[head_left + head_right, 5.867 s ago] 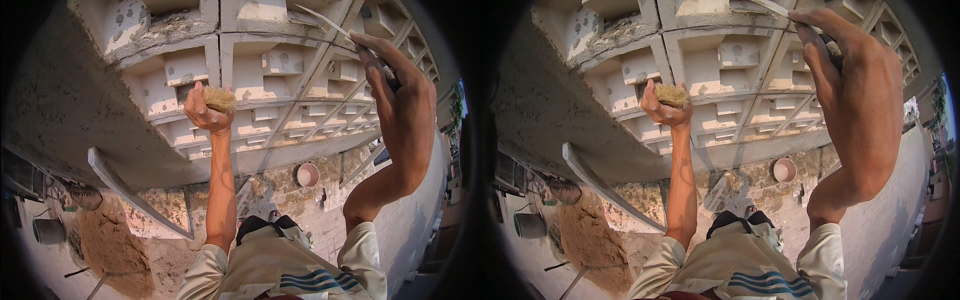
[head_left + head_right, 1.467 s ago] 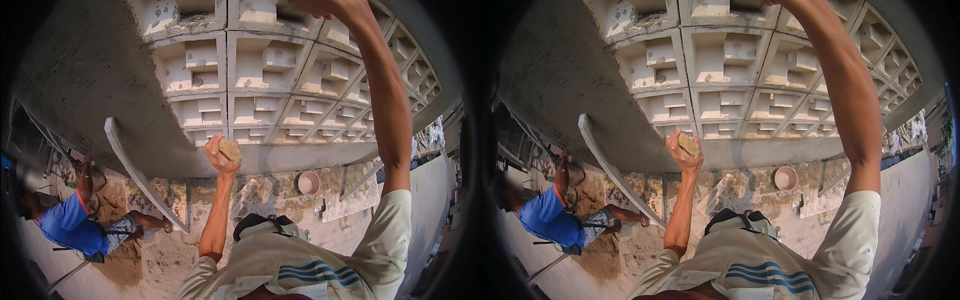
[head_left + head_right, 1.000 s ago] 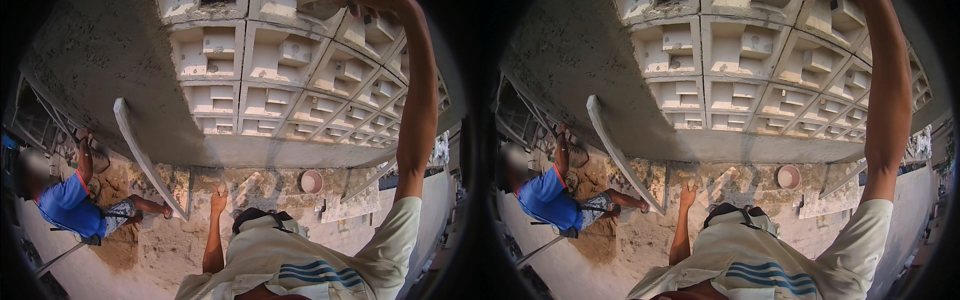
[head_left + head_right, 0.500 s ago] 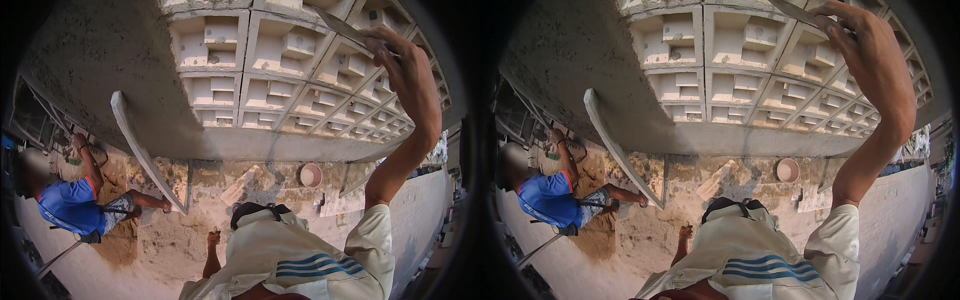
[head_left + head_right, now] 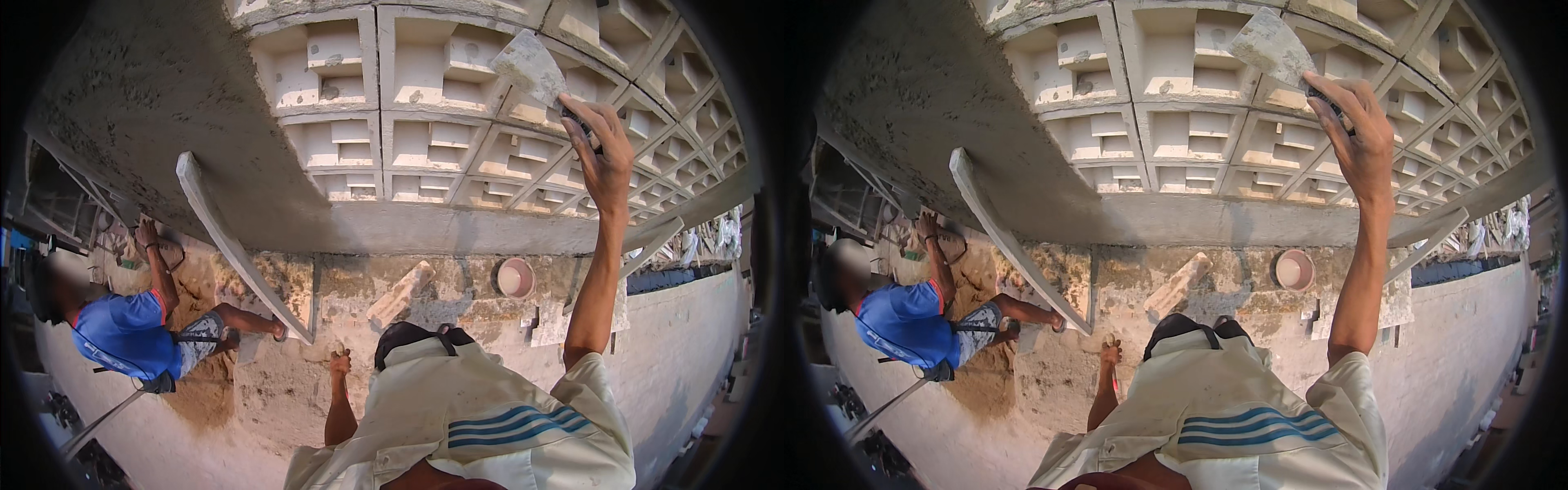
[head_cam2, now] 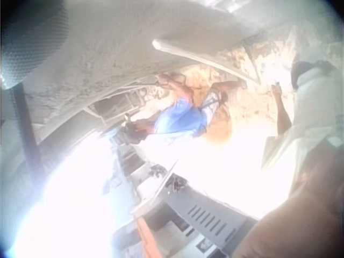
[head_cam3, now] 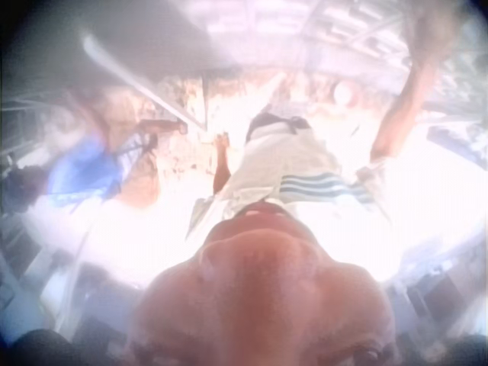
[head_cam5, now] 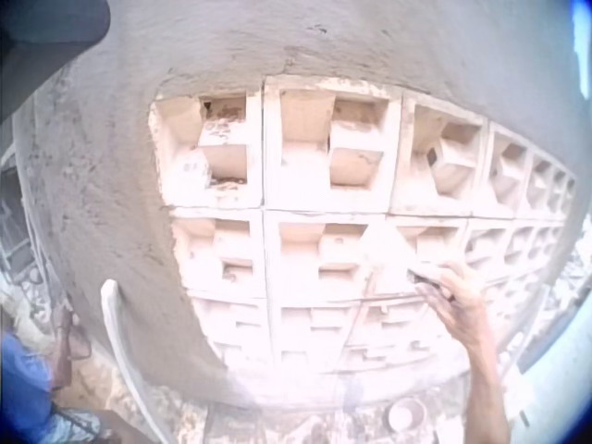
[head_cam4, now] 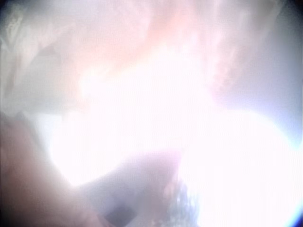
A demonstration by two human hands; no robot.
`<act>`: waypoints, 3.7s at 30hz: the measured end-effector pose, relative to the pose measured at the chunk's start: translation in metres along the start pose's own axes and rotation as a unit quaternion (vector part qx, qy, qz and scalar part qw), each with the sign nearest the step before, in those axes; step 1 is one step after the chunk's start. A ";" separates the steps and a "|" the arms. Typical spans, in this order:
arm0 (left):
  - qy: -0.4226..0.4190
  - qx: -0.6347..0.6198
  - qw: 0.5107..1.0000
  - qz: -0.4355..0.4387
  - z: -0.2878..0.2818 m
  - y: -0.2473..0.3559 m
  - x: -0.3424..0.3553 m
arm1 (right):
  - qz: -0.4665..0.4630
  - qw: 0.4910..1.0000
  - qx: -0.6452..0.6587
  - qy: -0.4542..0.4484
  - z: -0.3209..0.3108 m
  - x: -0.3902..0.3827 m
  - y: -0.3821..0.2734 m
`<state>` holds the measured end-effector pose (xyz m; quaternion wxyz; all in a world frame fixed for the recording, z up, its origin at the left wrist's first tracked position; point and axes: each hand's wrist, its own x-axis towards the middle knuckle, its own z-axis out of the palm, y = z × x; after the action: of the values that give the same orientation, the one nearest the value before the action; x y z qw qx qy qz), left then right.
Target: The person applies plaster to a ceiling grid using a trowel and smooths the surface with a brush. Another person is visible in the background working on a wall.
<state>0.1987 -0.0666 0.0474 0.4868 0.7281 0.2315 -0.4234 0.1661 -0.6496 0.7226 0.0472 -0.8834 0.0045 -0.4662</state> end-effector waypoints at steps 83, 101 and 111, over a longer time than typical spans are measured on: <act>0.140 0.160 0.973 0.087 0.062 -0.055 -0.023 | -0.144 0.989 0.006 -0.040 0.061 0.074 0.030; 0.076 0.119 0.989 -0.049 0.064 -0.058 -0.046 | -0.126 0.989 -0.041 -0.063 0.052 0.078 0.018; 0.112 0.140 0.982 0.063 0.049 -0.050 -0.011 | -0.139 0.988 -0.035 -0.064 0.058 0.089 0.010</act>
<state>0.1363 -0.0896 0.0230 0.3765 0.8453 0.1763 -0.3358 0.2645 -0.6598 0.7627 -0.0488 -0.9045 -0.1050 -0.4105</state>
